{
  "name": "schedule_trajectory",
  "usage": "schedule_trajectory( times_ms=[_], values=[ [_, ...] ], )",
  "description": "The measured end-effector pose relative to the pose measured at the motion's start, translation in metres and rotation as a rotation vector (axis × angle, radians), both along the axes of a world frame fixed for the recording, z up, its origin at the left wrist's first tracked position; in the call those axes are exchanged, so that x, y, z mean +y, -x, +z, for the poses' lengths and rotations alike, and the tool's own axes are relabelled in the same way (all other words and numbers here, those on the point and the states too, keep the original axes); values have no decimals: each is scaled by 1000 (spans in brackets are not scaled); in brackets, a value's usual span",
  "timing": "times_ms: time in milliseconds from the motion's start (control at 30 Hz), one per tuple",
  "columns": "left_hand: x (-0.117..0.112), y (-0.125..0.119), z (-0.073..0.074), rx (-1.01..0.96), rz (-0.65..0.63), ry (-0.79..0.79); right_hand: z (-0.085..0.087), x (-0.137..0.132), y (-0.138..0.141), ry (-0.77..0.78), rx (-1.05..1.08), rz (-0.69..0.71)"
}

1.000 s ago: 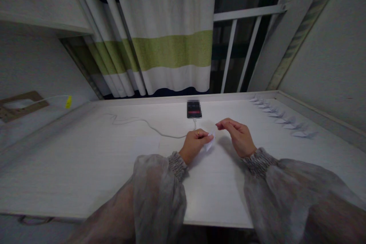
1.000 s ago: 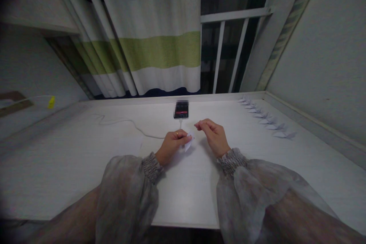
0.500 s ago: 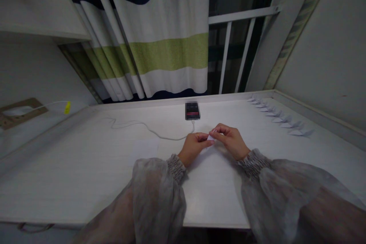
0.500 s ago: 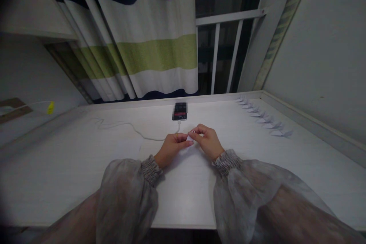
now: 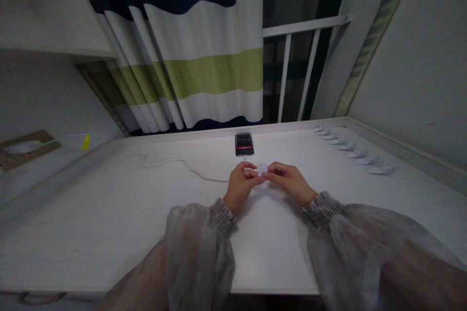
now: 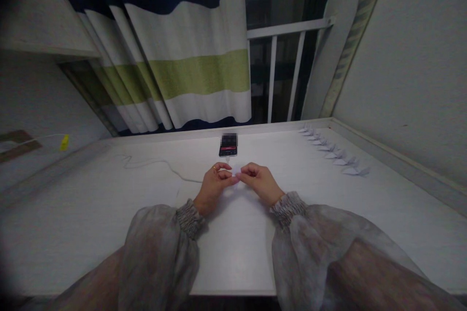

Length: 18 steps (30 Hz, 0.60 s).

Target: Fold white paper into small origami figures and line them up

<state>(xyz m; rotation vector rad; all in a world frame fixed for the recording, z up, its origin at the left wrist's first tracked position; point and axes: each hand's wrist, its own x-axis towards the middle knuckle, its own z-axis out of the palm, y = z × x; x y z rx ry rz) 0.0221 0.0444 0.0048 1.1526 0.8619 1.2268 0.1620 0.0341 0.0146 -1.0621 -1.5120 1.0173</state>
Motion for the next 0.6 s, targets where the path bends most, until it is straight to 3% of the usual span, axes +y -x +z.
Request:
schedule_trajectory(
  times_ms=[433,600],
  values=[
    [0,-1,-1,-44,-176,15,0,2,-3,-62,-43,-30],
    [2,1,-4,-86,-116,39,5,0,-7,-110,-121,73]
  ],
)
